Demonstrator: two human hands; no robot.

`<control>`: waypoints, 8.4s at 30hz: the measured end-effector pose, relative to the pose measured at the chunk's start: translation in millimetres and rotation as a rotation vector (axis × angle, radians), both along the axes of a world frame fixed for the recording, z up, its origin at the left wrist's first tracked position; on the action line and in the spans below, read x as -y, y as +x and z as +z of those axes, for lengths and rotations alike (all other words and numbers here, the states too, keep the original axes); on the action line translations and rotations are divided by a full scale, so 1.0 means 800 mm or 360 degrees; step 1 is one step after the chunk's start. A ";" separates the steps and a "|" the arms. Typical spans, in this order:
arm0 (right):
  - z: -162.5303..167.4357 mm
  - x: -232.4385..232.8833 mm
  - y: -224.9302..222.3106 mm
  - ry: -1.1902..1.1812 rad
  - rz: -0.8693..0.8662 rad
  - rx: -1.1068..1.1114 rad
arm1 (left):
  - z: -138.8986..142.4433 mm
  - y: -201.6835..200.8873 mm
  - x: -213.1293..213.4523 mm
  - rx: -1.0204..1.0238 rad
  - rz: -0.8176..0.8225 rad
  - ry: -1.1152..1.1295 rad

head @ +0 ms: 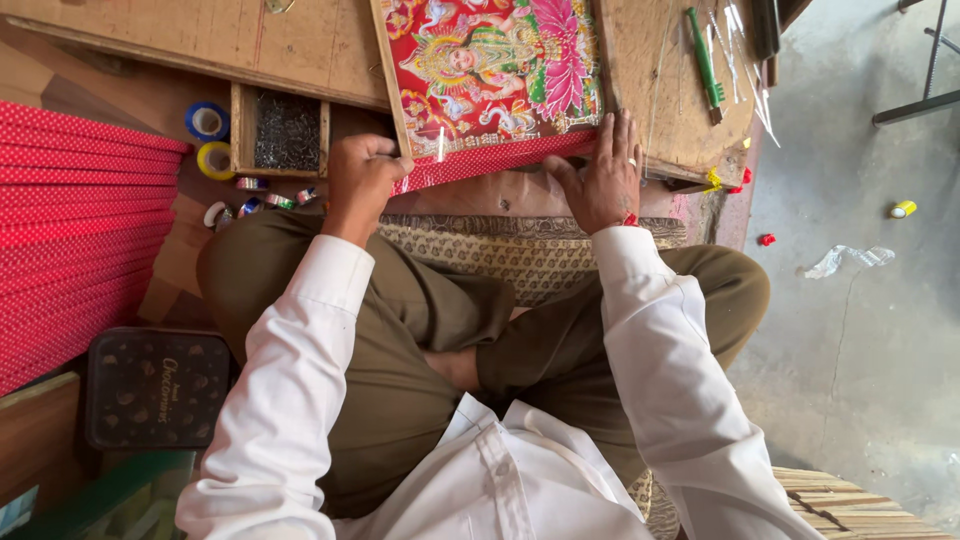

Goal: The person assembles a small framed religious art piece by placing a printed image into a wooden frame, covering it with a clear sheet, and wrapping the edges with red polka-dotted tape. They repeat this process for multiple frames, stacking the finished pieces on a nearby table.

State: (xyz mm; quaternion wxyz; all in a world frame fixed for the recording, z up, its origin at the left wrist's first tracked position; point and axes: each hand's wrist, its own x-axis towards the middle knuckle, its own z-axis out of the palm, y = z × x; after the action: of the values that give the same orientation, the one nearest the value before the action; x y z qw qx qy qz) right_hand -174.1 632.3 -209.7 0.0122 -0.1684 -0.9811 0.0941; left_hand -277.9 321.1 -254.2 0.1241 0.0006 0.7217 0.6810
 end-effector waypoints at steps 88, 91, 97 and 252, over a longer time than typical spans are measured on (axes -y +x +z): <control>0.189 0.007 0.025 -0.2182 0.0222 -0.0868 | 0.179 0.046 -0.048 -0.1591 0.0154 -0.0809; 0.239 0.006 0.018 -0.1464 0.0609 -0.0595 | 0.189 0.013 -0.024 -0.1722 0.0410 -0.0881; 0.240 0.033 -0.019 -0.0365 0.1121 -0.0131 | 0.136 0.054 -0.005 -0.0497 0.0258 0.0022; 0.193 0.023 -0.010 -0.0738 0.0574 -0.0555 | 0.133 0.030 0.043 -0.1303 0.0577 -0.0244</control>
State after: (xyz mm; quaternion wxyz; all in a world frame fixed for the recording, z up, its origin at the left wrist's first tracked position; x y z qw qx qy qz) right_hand -182.0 614.0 -55.4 0.1244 0.0280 -0.9308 0.3426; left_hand -253.7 286.4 -148.0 -0.2931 0.1342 0.7481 0.5801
